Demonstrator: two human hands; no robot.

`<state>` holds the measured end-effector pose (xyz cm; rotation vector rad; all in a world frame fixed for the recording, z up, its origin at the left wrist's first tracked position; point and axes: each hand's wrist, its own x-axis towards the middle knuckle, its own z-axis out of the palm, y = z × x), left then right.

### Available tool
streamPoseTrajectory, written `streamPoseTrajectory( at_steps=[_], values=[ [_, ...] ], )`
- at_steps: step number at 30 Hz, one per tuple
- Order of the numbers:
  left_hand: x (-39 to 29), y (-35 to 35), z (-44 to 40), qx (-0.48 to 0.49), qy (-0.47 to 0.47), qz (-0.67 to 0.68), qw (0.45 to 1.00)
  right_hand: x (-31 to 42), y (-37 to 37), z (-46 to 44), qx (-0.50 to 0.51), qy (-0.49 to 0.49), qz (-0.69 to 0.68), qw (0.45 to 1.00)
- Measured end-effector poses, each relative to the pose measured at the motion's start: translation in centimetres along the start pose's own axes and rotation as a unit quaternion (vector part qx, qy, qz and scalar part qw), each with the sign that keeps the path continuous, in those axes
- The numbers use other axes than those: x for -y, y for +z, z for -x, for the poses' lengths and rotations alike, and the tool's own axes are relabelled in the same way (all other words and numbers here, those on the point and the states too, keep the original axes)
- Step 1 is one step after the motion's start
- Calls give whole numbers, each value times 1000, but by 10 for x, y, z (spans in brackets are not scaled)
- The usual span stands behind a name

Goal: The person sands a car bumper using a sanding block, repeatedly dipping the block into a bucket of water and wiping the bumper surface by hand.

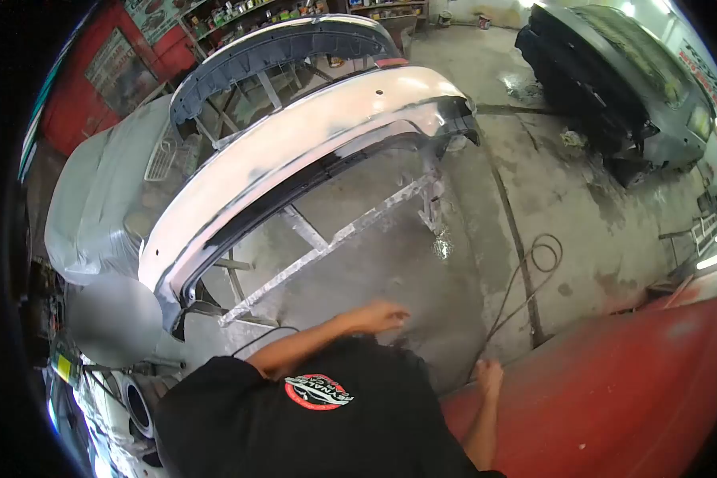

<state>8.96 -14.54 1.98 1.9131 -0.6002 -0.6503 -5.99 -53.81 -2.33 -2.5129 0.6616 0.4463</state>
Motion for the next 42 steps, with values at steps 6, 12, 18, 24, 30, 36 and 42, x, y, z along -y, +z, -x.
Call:
streamPoseTrajectory(
  at_steps=[6, 12, 18, 24, 30, 36, 42],
  values=[
    [-42, -70, -88, -59, -11, -26, 998, 40, -8, -129, -115, -117, -253, 954],
    [-58, -111, -194, -137, 3, 0, 991, 65, -29, -192, 62, -122, -179, 974],
    [-52, -123, -339, -98, 6, -47, 994, 19, -94, -250, 48, -28, -136, 989],
    [-123, -165, -447, -111, 105, -48, 987, 14, -147, -335, 81, 26, -121, 989],
    [-116, -215, -500, -225, 35, -73, 971, 49, -176, -490, 165, -75, -97, 979],
    [-97, -245, -543, -373, -77, -51, 923, 93, -231, -686, 189, -197, -78, 959],
    [-128, -269, -566, -515, -160, -4, 842, 271, -304, -839, 189, -393, 41, 899]
  ],
)
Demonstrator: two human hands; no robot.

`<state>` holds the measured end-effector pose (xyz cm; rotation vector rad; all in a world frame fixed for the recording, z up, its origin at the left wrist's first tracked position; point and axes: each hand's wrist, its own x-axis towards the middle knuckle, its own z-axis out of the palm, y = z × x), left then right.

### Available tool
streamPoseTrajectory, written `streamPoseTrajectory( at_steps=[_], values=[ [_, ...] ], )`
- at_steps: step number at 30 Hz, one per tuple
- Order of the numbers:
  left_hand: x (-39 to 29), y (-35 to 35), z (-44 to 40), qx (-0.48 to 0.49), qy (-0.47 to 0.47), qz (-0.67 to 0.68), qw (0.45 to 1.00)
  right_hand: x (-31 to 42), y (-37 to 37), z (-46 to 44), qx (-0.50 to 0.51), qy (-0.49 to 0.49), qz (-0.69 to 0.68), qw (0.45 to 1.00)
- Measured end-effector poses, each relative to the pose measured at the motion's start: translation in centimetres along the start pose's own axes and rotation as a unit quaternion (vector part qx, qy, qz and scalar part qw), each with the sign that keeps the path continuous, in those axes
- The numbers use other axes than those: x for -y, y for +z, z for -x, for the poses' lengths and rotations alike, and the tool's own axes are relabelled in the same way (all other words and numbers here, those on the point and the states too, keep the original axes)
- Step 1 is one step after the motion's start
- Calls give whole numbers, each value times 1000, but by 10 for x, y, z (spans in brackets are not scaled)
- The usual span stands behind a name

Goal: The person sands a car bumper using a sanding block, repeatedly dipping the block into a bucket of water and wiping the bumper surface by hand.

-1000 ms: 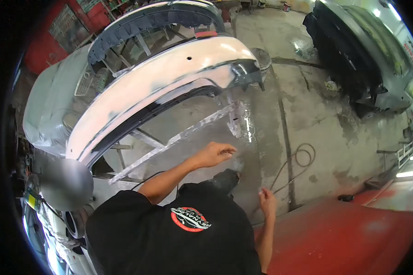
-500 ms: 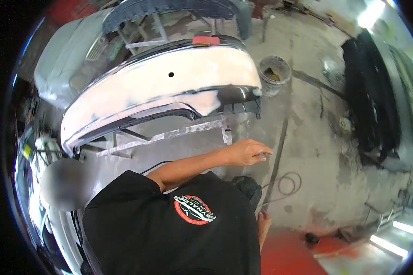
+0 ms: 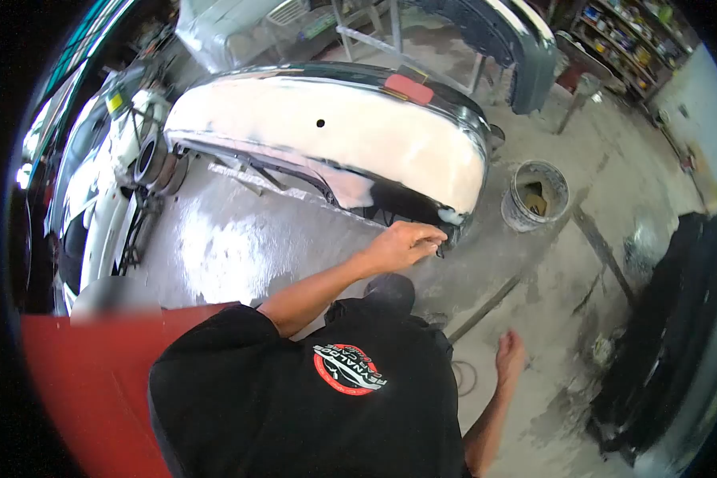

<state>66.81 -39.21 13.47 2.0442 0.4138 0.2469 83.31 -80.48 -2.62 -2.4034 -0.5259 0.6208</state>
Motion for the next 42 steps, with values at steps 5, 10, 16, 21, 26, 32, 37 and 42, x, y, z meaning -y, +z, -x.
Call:
streamPoseTrajectory(
  at_steps=[5, 10, 16, 21, 26, 32, 37, 42],
  values=[
    [-15, -5, -12, -113, -47, 9, 992, 151, -51, -129, 30, -159, -85, 983],
    [-7, -7, -36, -233, -63, 24, 970, 267, -29, -180, 79, -334, -23, 939],
    [3, -22, -82, -388, -29, -25, 921, 347, -17, -225, 136, -403, 46, 904],
    [1, -34, -92, -434, -32, -81, 897, 419, 12, -275, 98, -499, 73, 858],
    [-3, -25, -76, -483, -99, -104, 864, 487, 62, -318, 95, -515, 72, 849],
    [-13, 0, -70, -559, -205, -103, 797, 518, 92, -359, 99, -576, 56, 810],
    [-26, 19, -104, -606, -267, -117, 740, 532, 93, -389, 161, -594, 25, 788],
    [-37, 33, -155, -622, -268, -162, 718, 539, 90, -399, 208, -637, -21, 742]
  ],
)
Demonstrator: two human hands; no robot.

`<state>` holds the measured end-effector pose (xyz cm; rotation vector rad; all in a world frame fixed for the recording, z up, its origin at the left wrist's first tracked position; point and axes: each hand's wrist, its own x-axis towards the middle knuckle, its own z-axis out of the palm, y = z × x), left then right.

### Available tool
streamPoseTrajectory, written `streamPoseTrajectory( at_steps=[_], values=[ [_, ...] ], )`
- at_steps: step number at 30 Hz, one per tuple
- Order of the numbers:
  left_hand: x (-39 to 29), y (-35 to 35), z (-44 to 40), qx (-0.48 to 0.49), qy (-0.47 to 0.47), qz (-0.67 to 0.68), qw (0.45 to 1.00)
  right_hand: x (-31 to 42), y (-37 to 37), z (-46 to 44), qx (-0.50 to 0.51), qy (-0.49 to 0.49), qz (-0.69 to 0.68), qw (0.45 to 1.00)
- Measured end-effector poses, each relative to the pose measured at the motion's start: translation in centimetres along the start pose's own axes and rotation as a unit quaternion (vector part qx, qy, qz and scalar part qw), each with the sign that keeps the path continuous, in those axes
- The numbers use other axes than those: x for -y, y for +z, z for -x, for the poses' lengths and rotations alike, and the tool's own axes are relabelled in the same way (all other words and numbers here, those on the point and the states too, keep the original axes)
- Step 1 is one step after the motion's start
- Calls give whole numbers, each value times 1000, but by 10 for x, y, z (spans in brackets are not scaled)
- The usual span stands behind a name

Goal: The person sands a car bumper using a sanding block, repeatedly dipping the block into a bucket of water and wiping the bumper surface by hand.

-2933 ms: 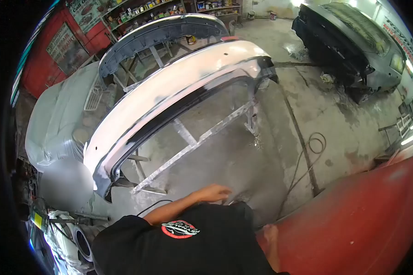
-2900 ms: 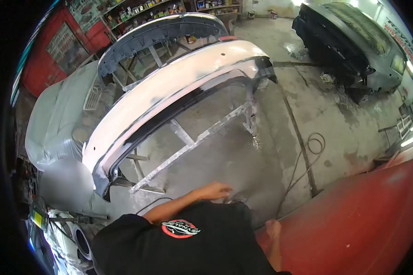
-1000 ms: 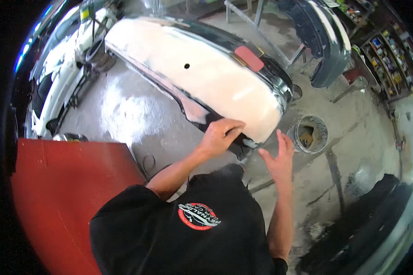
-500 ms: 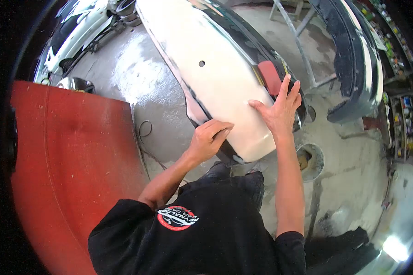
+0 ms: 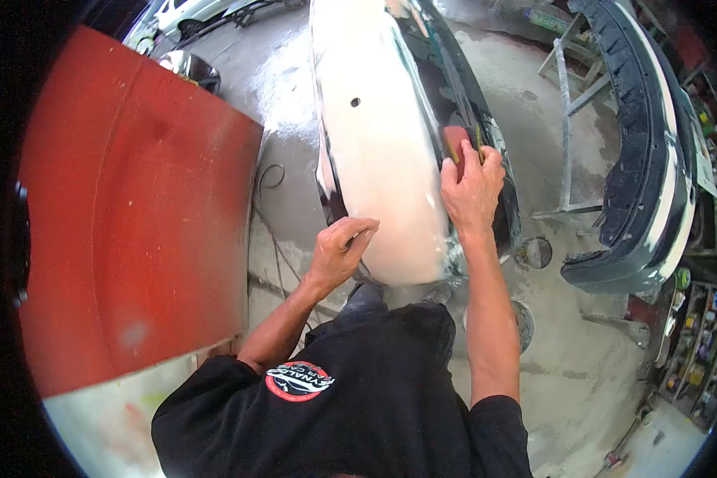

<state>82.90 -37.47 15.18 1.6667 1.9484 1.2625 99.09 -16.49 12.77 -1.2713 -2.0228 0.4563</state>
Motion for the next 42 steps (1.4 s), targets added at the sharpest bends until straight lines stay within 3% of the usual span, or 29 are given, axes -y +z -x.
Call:
streamPoseTrajectory(
  at_steps=[5, 7, 9, 11, 14, 16, 17, 19, 21, 24, 27, 28, 29, 30, 31, 33, 36, 39, 40, 42],
  values=[
    [-44, 29, 8, -8, -13, 15, 1000, -6, -19, 1, -8, -8, -151, 988],
    [-56, 37, 11, 31, -44, 52, 997, -15, -35, 11, -40, -13, -182, 982],
    [-66, 47, 12, 75, -80, 95, 989, -26, -54, 34, -47, 51, -282, 957],
    [-74, 57, 15, 123, -121, 144, 974, -47, -77, 66, 17, 162, -423, 891],
    [-70, 81, 33, 207, -213, 304, 905, -58, -112, 127, 60, 248, -497, 829],
    [-67, 99, 43, 235, -234, 382, 863, -49, -124, 167, 87, 248, -449, 854],
    [-68, 104, 48, 228, -216, 389, 866, -47, -125, 186, 98, 233, -437, 863],
    [-68, 107, 57, 217, -177, 399, 873, -45, -118, 215, 118, 130, -358, 917],
    [-64, 101, 60, 234, -190, 376, 876, -21, -115, 229, 127, 233, -442, 857],
    [-57, 88, 59, 248, -219, 352, 875, -6, -103, 237, 127, 242, -429, 861],
    [-40, 72, 48, 304, -165, 346, 872, 5, -97, 235, 116, 244, -382, 884],
    [-29, 67, 35, 321, -153, 329, 875, 11, -104, 232, 124, 238, -361, 893],
    [-20, 52, 7, 278, -33, 176, 944, 13, -108, 228, 131, 227, -341, 903],
    [-11, 39, -27, 219, 83, 13, 972, 10, -108, 232, 110, 187, -314, 924],
    [6, 37, -65, 157, 120, -62, 978, 7, -108, 243, 99, 259, -335, 901],
    [36, 30, -149, 43, 184, -223, 956, 3, -114, 260, 97, 302, -360, 878],
    [62, 28, -240, 111, 84, -382, 914, -5, -118, 286, 86, 316, -347, 879],
    [71, 45, -236, 96, 127, -413, 897, -7, -130, 298, 85, 322, -349, 876],
    [66, 57, -226, 137, 127, -446, 875, -10, -134, 301, 83, 320, -355, 874],
    [43, 70, -185, 163, 129, -418, 884, -22, -144, 304, 91, 332, -363, 866]
  ],
)
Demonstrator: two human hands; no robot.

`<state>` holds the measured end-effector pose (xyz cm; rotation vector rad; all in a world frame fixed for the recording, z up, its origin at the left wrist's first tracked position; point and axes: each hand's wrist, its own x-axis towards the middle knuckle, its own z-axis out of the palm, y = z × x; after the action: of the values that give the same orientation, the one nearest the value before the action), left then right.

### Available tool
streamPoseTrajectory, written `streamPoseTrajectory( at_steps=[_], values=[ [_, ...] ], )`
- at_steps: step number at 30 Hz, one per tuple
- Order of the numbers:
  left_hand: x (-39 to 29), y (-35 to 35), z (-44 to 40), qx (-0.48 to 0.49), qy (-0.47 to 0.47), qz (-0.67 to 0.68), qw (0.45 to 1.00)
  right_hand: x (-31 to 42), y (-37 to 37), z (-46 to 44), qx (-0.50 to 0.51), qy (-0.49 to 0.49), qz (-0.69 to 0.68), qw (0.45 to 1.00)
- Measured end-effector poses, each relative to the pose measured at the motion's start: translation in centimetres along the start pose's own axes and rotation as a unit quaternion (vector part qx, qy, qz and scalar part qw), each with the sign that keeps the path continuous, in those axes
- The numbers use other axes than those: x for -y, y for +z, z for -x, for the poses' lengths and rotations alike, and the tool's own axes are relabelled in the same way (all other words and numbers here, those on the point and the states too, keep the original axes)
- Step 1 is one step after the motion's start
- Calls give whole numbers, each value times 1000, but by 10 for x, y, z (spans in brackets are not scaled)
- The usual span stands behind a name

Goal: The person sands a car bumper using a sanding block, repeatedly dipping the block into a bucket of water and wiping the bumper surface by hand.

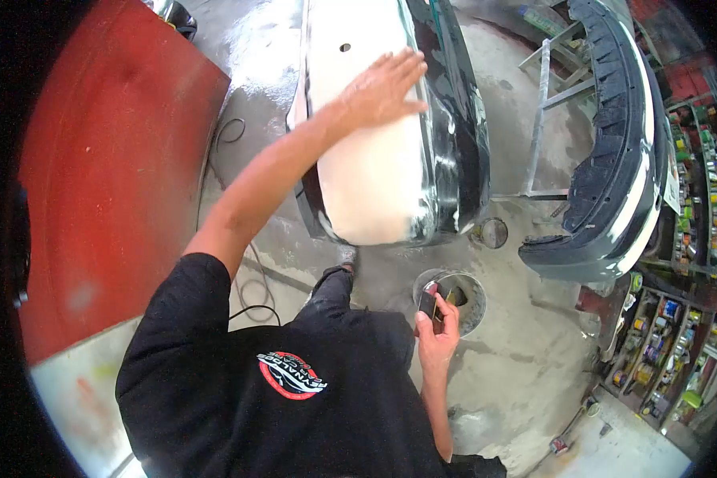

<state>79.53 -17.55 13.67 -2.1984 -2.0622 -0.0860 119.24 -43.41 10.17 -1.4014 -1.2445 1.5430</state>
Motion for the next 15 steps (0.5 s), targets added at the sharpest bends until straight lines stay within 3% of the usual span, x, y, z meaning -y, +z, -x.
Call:
streamPoseTrajectory(
  at_steps=[4, 8, 11, 15],
  values=[
    [-79, -2, 62, 34, 8, 30, 999, -7, -40, -10, 28, -9, 13, 999],
    [-146, 19, 117, -16, 13, 50, 999, -10, -92, -21, 50, -71, 45, 995],
    [-186, 39, 150, -17, 18, 70, 997, -15, -130, -27, 52, -30, 23, 998],
    [-237, 73, 188, 9, 36, 116, 993, -30, -154, -32, 47, -54, 42, 997]
  ],
)
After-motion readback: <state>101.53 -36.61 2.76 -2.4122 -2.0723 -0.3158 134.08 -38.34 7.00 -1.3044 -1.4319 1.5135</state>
